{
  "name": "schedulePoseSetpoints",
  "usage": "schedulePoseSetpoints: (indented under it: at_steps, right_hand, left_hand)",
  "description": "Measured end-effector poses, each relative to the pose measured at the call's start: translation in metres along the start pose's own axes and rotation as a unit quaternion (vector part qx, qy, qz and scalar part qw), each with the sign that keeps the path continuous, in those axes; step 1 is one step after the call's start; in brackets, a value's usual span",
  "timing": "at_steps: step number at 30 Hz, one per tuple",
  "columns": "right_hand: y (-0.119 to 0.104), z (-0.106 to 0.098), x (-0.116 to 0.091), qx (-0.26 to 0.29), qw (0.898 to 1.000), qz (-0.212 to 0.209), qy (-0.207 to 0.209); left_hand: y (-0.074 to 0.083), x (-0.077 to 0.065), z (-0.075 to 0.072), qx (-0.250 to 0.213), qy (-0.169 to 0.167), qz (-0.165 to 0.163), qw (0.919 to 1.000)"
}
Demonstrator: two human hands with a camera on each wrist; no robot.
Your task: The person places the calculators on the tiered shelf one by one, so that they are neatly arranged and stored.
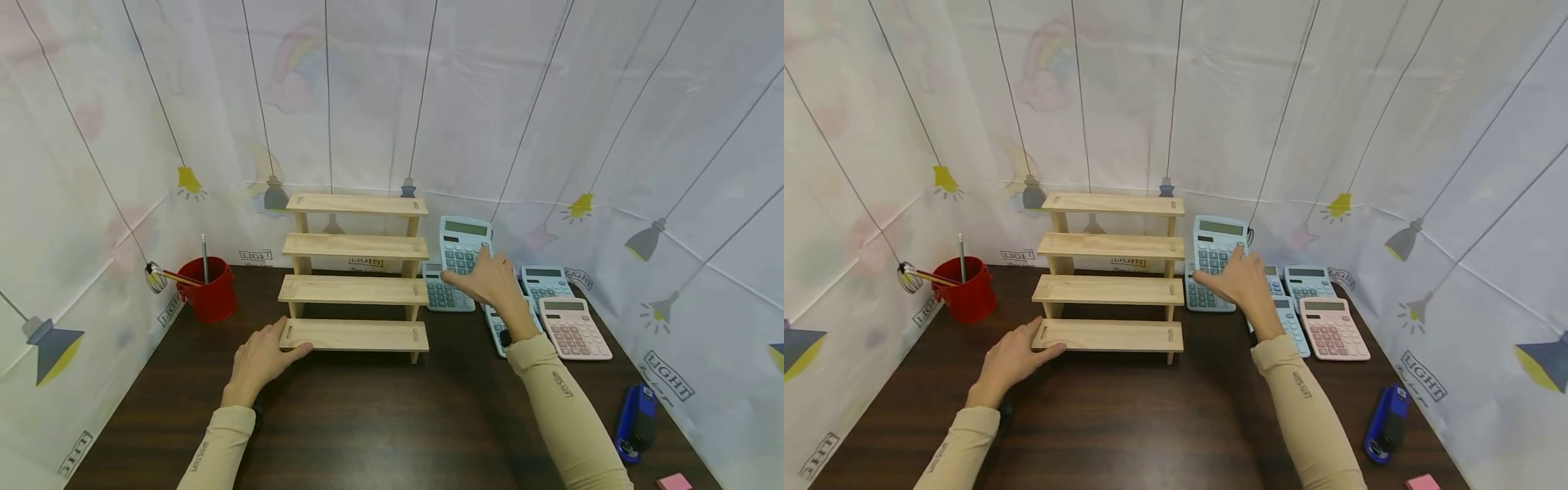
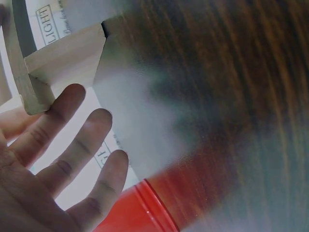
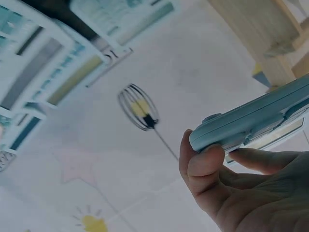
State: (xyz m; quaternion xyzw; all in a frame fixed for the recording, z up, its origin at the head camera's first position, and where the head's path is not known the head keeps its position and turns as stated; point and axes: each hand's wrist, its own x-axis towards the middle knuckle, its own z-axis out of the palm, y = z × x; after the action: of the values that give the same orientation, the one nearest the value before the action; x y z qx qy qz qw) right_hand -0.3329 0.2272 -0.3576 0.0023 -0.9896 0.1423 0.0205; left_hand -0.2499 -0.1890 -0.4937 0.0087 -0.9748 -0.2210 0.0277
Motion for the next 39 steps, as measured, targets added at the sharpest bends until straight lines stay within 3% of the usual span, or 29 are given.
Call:
schedulePoseSetpoints:
  at_steps: [8, 22, 39]
  right_hand:
    - [-0.032, -0.02, 0.029, 0.007, 1.0, -0.015, 0.013]
    - [-0.07, -0.024, 0.073, -0.012, 0.999, -0.03, 0.003]
    - [-0.094, -0.023, 0.095, -0.038, 0.998, -0.047, 0.03]
  left_hand:
    - [-0.001, 0.002, 0.001, -0.009, -0.001, -0.003, 1.0]
    - [-0.003, 0.002, 0.004, -0.014, 0.0, -0.007, 0.9999]
    - [-0.003, 0.003, 0.003, -0.011, -0.001, -0.009, 0.9999]
